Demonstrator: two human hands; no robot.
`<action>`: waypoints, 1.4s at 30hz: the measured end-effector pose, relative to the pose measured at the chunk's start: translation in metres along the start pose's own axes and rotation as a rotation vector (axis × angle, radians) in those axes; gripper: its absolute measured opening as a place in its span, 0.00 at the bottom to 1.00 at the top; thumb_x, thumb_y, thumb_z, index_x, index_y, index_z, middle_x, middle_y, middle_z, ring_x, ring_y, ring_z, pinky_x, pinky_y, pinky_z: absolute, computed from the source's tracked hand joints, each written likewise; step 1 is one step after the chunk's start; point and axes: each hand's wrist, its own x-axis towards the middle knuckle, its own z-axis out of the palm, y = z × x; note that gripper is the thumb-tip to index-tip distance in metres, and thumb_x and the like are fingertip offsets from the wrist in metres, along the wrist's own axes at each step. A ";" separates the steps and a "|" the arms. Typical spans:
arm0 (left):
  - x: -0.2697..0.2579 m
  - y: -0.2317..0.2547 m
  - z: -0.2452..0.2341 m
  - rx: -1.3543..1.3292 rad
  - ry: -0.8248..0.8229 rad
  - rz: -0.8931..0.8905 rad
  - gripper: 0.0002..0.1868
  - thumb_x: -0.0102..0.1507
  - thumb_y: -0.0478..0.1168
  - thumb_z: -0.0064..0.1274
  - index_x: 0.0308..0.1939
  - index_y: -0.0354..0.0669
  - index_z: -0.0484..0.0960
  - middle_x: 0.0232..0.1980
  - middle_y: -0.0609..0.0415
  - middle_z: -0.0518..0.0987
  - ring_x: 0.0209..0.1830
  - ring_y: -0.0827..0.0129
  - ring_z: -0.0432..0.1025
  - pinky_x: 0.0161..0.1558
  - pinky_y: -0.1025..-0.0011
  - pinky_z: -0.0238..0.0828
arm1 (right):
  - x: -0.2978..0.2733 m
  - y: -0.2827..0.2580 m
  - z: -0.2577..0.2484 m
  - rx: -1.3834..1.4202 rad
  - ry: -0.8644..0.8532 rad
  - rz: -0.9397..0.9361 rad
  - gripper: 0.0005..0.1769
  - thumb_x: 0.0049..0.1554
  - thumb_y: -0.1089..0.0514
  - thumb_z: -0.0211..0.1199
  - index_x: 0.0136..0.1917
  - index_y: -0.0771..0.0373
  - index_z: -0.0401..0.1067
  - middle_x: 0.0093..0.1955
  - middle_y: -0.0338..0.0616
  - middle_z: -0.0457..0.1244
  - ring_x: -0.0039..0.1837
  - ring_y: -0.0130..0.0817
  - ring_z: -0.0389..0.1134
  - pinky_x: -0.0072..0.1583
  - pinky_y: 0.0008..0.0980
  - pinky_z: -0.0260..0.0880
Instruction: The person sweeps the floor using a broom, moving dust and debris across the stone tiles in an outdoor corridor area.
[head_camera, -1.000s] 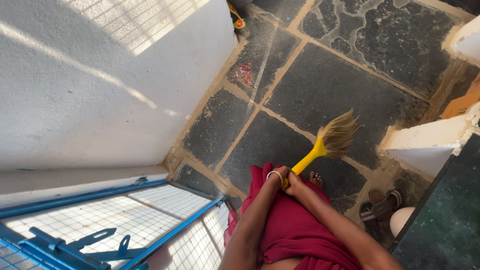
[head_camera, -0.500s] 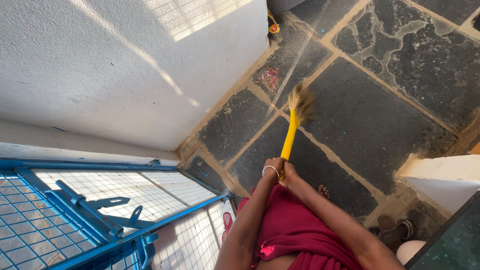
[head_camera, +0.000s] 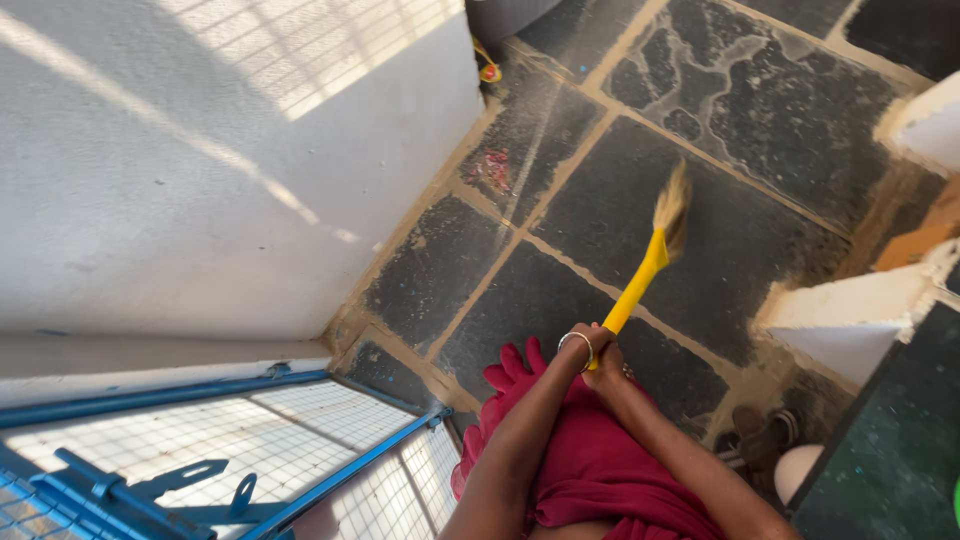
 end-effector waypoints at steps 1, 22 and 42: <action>0.001 0.004 0.011 0.062 -0.019 -0.015 0.34 0.55 0.50 0.58 0.58 0.29 0.80 0.56 0.31 0.81 0.61 0.41 0.75 0.61 0.56 0.69 | 0.001 -0.004 -0.010 0.033 0.008 -0.014 0.22 0.69 0.43 0.41 0.67 0.54 0.65 0.63 0.38 0.63 0.66 0.31 0.65 0.67 0.37 0.65; 0.024 0.022 0.008 -0.569 0.209 -0.140 0.24 0.60 0.45 0.48 0.50 0.26 0.82 0.50 0.33 0.84 0.48 0.45 0.81 0.48 0.56 0.77 | 0.040 -0.057 0.026 -0.345 -0.183 0.430 0.18 0.67 0.46 0.47 0.61 0.57 0.68 0.56 0.42 0.67 0.57 0.37 0.71 0.60 0.42 0.72; 0.038 0.208 0.123 0.097 -0.020 0.048 0.30 0.54 0.50 0.55 0.54 0.31 0.82 0.53 0.33 0.82 0.56 0.45 0.78 0.54 0.57 0.75 | 0.051 -0.232 -0.016 0.033 -0.152 -0.092 0.14 0.67 0.45 0.43 0.58 0.52 0.65 0.54 0.39 0.65 0.56 0.35 0.68 0.60 0.41 0.69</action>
